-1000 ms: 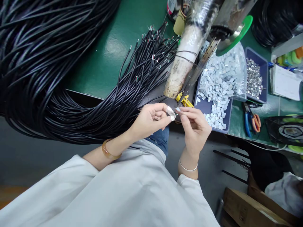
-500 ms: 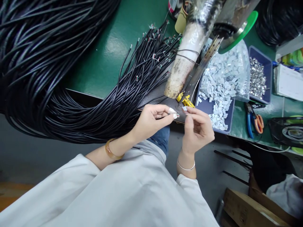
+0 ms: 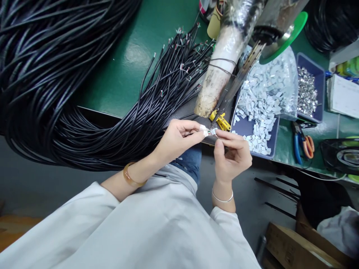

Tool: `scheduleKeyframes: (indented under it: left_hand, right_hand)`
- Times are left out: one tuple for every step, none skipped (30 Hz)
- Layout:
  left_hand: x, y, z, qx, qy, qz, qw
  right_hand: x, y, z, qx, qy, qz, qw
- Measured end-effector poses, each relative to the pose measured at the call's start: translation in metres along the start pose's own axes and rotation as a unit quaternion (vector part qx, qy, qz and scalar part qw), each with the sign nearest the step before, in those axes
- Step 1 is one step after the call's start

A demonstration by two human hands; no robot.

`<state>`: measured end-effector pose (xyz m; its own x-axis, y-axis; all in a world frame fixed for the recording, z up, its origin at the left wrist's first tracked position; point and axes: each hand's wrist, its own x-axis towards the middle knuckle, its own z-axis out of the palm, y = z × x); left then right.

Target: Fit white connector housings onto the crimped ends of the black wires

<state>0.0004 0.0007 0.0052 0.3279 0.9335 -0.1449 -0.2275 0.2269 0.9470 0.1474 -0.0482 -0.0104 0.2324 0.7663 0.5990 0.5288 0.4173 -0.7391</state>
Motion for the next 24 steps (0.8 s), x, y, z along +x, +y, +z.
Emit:
scheduleKeyframes:
  left_hand:
    - [0.000, 0.000, 0.000, 0.004, 0.000, 0.002, 1.000]
    - [0.001, 0.000, 0.000, 0.007, 0.001, 0.005, 1.000]
    - [0.001, 0.000, 0.000, 0.010, 0.002, 0.008, 1.000]
    - [0.001, -0.001, 0.001, 0.013, 0.004, 0.010, 1.000]
    - [0.002, -0.001, 0.001, 0.016, 0.007, 0.011, 1.000]
    - [0.002, -0.001, 0.001, 0.018, 0.011, 0.012, 1.000]
    - [0.003, 0.000, 0.002, 0.019, 0.016, 0.010, 1.000]
    - [0.003, 0.000, 0.003, 0.018, 0.022, 0.009, 1.000]
    - [0.004, 0.000, 0.004, 0.017, 0.029, 0.008, 0.999]
    - [0.005, 0.001, 0.005, 0.014, 0.037, 0.008, 0.999]
    - [0.005, 0.001, 0.006, 0.012, 0.045, 0.008, 0.999]
    - [0.006, 0.002, 0.007, 0.012, 0.053, 0.009, 0.999]
    - [0.006, 0.002, 0.008, 0.011, 0.060, 0.011, 0.998]
    - [0.007, 0.003, 0.008, 0.011, 0.066, 0.013, 0.998]
    - [0.007, 0.003, 0.009, 0.010, 0.069, 0.015, 0.997]
    - [0.007, 0.004, 0.009, 0.008, 0.070, 0.016, 0.997]
    - [0.007, 0.004, 0.009, 0.005, 0.069, 0.018, 0.997]
    - [0.008, 0.005, 0.009, 0.001, 0.068, 0.019, 0.998]
    - [0.008, 0.005, 0.009, -0.002, 0.066, 0.020, 0.998]
    - [0.008, 0.005, 0.008, -0.005, 0.066, 0.021, 0.998]
    - [0.008, 0.006, 0.008, -0.006, 0.067, 0.022, 0.998]
    - [0.008, 0.006, 0.008, -0.006, 0.068, 0.022, 0.997]
    - [0.009, 0.005, 0.007, -0.003, 0.069, 0.022, 0.997]
    - [0.009, 0.005, 0.007, 0.004, 0.068, 0.021, 0.997]
  right_hand:
    - [0.000, 0.001, 0.001, -0.014, -0.004, -0.020, 1.000]
    - [0.000, 0.002, 0.001, -0.028, -0.005, -0.043, 0.999]
    - [0.000, 0.003, 0.002, -0.041, -0.004, -0.065, 0.997]
    - [-0.001, 0.005, 0.003, -0.054, 0.000, -0.085, 0.995]
    - [-0.001, 0.006, 0.004, -0.066, 0.002, -0.102, 0.993]
    - [-0.001, 0.007, 0.004, -0.077, 0.004, -0.114, 0.990]
    - [-0.001, 0.008, 0.005, -0.084, 0.006, -0.120, 0.989]
    - [-0.001, 0.008, 0.005, -0.087, 0.006, -0.121, 0.989]
    - [-0.001, 0.009, 0.006, -0.084, 0.006, -0.116, 0.990]
    - [-0.001, 0.009, 0.006, -0.078, 0.004, -0.104, 0.991]
    - [0.000, 0.009, 0.006, -0.069, 0.000, -0.087, 0.994]
    - [0.001, 0.008, 0.006, -0.058, -0.005, -0.066, 0.996]
    - [0.002, 0.008, 0.006, -0.049, -0.013, -0.045, 0.998]
    - [0.002, 0.007, 0.006, -0.040, -0.019, -0.028, 0.999]
    - [0.003, 0.006, 0.006, -0.033, -0.025, -0.015, 0.999]
    - [0.004, 0.005, 0.006, -0.029, -0.028, -0.009, 0.999]
    - [0.005, 0.003, 0.006, -0.027, -0.030, -0.006, 0.999]
    - [0.006, 0.002, 0.005, -0.029, -0.032, -0.006, 0.999]
    - [0.007, 0.000, 0.005, -0.032, -0.034, -0.007, 0.999]
    - [0.008, -0.001, 0.005, -0.036, -0.036, -0.008, 0.999]
    - [0.009, -0.002, 0.005, -0.038, -0.037, -0.008, 0.999]
    - [0.009, -0.003, 0.004, -0.037, -0.037, -0.007, 0.999]
    - [0.009, -0.003, 0.004, -0.033, -0.036, -0.005, 0.999]
    - [0.008, -0.003, 0.004, -0.028, -0.033, 0.000, 0.999]
